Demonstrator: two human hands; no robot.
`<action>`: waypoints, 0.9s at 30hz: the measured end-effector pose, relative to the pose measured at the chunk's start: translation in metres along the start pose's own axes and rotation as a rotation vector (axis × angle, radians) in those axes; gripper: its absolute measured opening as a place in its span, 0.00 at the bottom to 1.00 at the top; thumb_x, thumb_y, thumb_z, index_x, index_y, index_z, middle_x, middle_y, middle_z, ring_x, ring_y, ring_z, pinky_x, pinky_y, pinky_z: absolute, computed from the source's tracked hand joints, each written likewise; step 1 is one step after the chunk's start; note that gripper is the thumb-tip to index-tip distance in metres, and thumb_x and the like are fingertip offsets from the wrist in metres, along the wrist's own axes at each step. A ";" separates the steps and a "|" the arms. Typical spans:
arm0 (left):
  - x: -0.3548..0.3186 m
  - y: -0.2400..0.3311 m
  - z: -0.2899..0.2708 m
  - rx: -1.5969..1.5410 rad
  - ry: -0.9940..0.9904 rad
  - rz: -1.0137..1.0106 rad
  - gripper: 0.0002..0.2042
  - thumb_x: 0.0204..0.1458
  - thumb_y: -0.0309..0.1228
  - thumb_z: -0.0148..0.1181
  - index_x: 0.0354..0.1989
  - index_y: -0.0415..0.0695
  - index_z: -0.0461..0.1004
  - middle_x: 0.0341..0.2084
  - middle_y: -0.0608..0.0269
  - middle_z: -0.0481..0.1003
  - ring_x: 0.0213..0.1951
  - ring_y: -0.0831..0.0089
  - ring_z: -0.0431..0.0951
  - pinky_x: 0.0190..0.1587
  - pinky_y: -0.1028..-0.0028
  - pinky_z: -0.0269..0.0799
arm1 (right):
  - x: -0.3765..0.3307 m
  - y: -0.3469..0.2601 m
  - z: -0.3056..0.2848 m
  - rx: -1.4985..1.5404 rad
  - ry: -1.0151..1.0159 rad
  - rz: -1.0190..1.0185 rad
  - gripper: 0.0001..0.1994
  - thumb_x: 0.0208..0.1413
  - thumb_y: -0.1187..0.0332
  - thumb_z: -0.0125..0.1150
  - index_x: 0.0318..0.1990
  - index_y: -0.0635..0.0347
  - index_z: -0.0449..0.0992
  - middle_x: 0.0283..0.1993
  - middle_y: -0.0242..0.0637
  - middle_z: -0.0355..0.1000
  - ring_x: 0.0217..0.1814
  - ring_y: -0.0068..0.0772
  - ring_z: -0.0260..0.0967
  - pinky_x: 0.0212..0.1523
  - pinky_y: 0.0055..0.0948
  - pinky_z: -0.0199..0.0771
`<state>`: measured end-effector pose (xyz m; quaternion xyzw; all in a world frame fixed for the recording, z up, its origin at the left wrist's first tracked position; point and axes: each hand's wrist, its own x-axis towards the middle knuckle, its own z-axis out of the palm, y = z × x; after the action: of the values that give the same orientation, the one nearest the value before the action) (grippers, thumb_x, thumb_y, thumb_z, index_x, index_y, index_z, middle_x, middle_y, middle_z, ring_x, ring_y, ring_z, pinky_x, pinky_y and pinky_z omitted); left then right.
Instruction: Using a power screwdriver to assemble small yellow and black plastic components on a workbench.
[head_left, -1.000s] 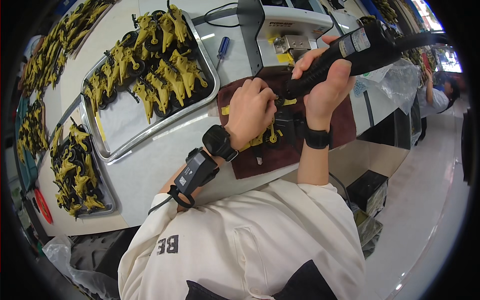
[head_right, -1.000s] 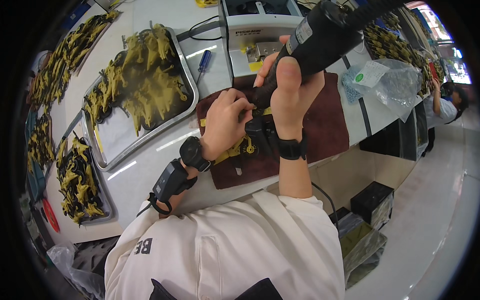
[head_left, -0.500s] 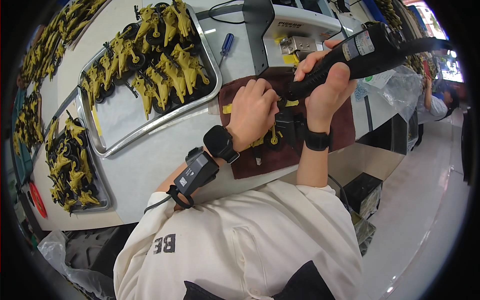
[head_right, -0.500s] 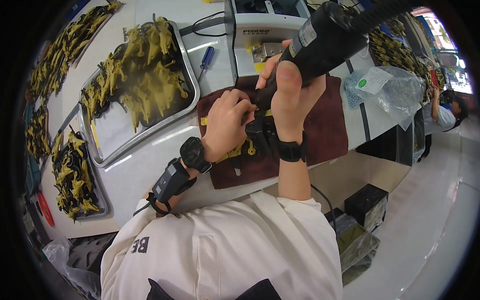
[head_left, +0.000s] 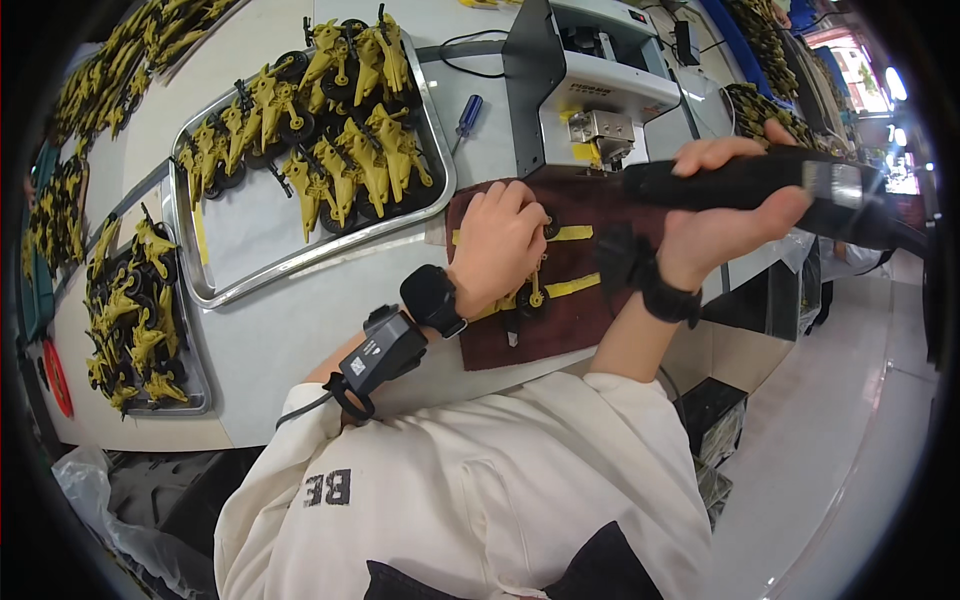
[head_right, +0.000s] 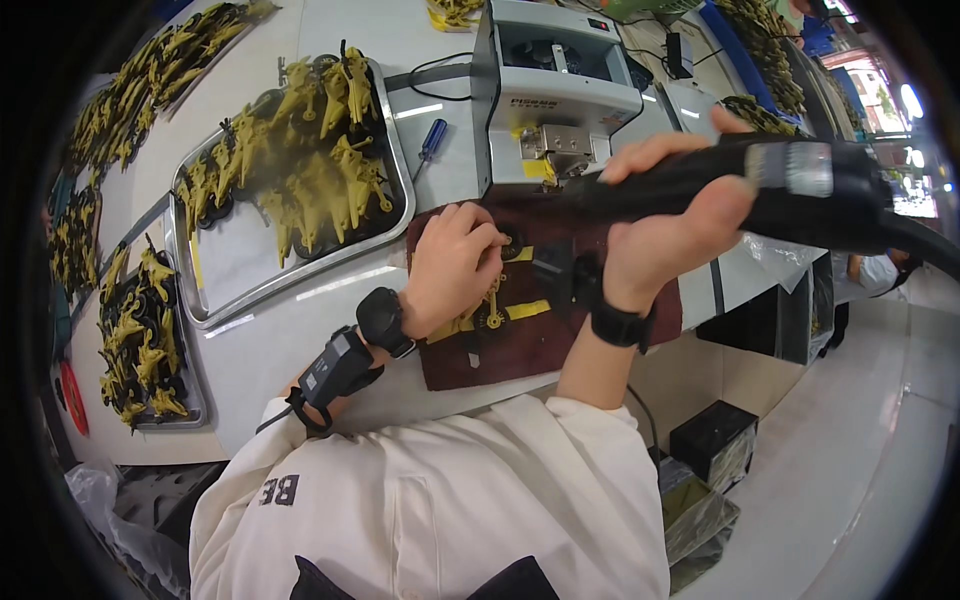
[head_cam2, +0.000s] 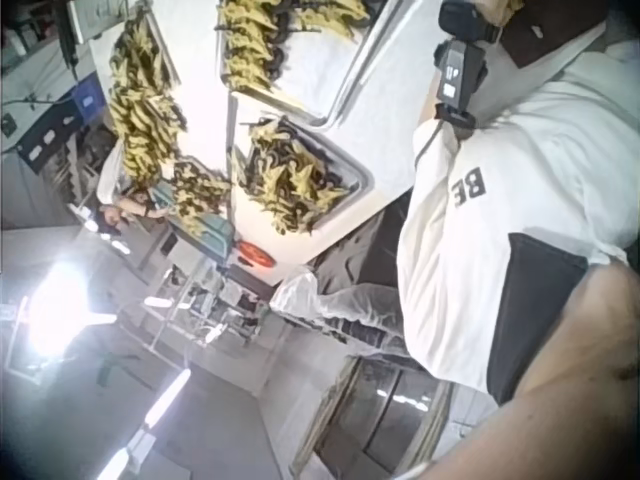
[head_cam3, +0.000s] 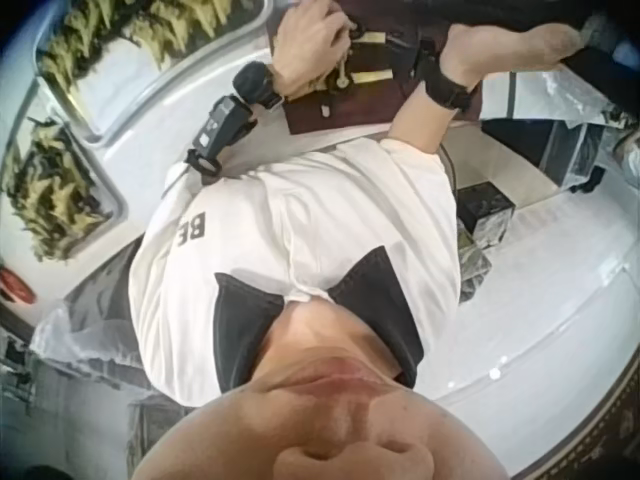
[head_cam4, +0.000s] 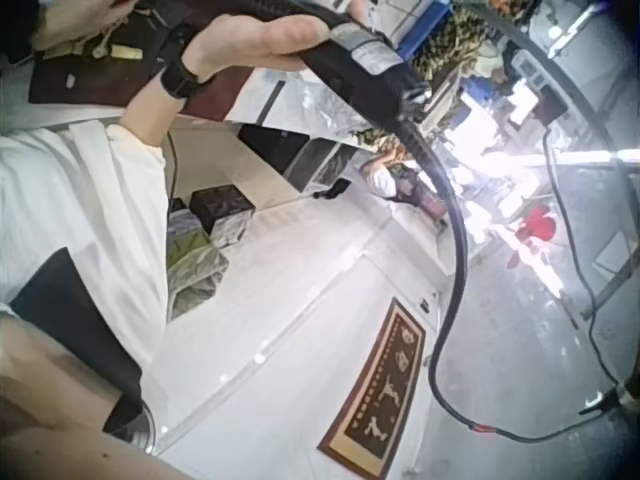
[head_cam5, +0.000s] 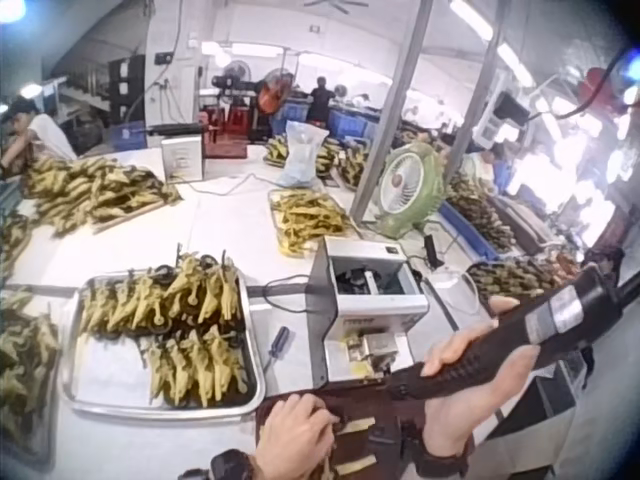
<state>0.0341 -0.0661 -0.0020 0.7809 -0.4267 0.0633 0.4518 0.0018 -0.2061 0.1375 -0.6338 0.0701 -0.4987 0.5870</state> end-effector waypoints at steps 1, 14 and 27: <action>0.000 0.001 -0.001 0.007 -0.002 -0.006 0.06 0.39 0.23 0.59 0.28 0.42 0.72 0.31 0.62 0.68 0.35 0.63 0.68 0.36 0.66 0.62 | 0.009 -0.001 0.004 -0.003 0.027 -0.033 0.35 0.50 0.34 0.45 0.48 0.62 0.60 0.20 0.37 0.64 0.16 0.30 0.60 0.21 0.28 0.65; -0.033 0.015 -0.058 0.067 -0.441 -0.018 0.49 0.29 0.50 0.69 0.62 0.44 0.52 0.61 0.54 0.54 0.64 0.56 0.49 0.63 0.49 0.37 | -0.046 -0.008 -0.010 0.101 -0.270 0.162 0.41 0.46 0.31 0.47 0.51 0.63 0.56 0.20 0.38 0.63 0.15 0.31 0.60 0.19 0.31 0.63; -0.042 0.009 -0.047 0.012 -0.296 -0.006 0.45 0.28 0.43 0.70 0.59 0.43 0.55 0.56 0.54 0.58 0.60 0.54 0.54 0.61 0.51 0.42 | -0.088 -0.022 -0.032 0.301 -0.264 0.051 0.44 0.44 0.31 0.52 0.52 0.67 0.54 0.24 0.43 0.67 0.17 0.35 0.64 0.21 0.32 0.67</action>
<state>0.0150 -0.0073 0.0108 0.7856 -0.4861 -0.0512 0.3794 -0.0752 -0.1616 0.1009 -0.5967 -0.0668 -0.4010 0.6919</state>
